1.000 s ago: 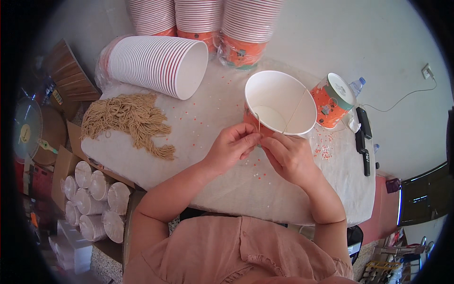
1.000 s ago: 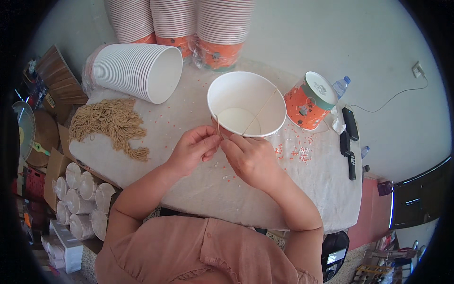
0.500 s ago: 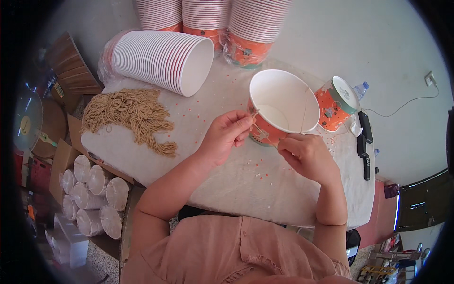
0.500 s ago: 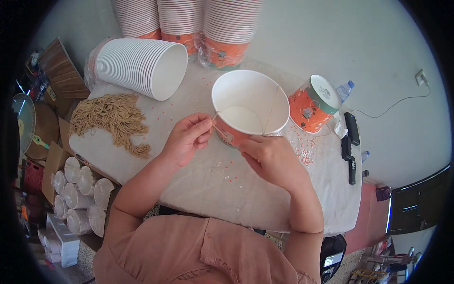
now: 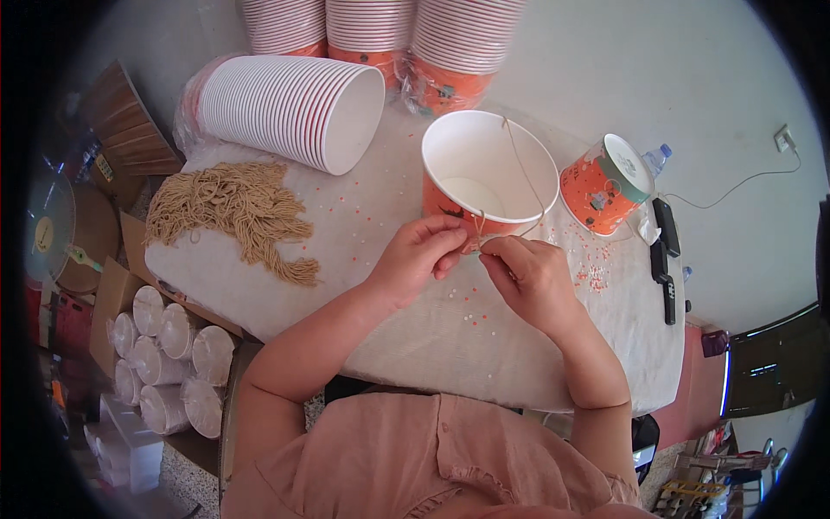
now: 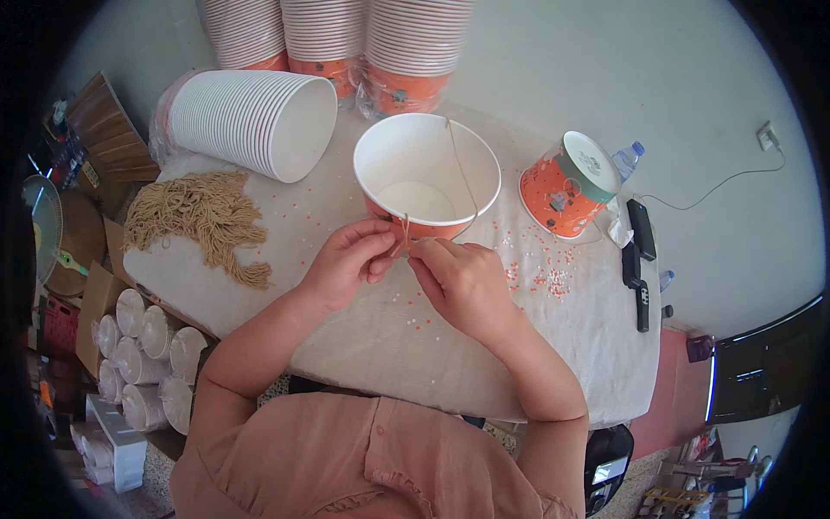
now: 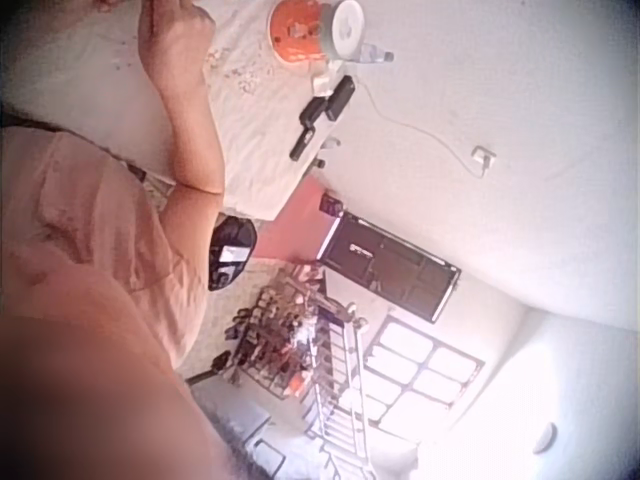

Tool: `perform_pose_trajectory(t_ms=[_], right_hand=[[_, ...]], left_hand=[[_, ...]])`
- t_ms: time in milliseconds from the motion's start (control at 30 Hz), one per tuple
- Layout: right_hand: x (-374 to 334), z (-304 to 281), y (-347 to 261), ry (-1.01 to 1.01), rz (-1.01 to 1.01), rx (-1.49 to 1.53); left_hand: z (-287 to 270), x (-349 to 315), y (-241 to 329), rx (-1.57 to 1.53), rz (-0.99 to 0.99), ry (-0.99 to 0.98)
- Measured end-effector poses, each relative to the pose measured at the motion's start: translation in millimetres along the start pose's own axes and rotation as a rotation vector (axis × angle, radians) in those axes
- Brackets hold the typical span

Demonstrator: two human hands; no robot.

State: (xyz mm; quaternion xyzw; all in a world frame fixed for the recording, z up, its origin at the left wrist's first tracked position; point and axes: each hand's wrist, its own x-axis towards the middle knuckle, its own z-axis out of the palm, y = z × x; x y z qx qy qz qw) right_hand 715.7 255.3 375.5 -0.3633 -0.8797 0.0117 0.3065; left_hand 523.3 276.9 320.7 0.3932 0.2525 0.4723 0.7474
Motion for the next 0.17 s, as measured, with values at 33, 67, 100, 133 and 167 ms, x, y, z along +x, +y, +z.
perform_pose_trajectory(t_ms=[33, 67, 100, 133, 167], right_hand=[[0.1, 0.5, 0.2, 0.003, -0.005, 0.003], [0.4, 0.9, -0.3, 0.003, -0.005, 0.004], [0.8, 1.2, -0.9, 0.01, -0.016, 0.005], [1.1, 1.7, -1.5, 0.016, -0.028, 0.006], [1.2, 1.9, -1.8, 0.015, -0.028, 0.003]], left_hand=[[0.8, -0.1, 0.0, -0.001, -0.001, 0.0], [2.0, -0.8, 0.5, 0.039, 0.014, 0.015], [2.9, -1.4, 0.4, 0.078, 0.03, 0.031], [3.3, -1.7, -0.5, 0.137, 0.044, 0.02], [3.4, -1.2, -2.5, 0.196, 0.057, 0.007]])
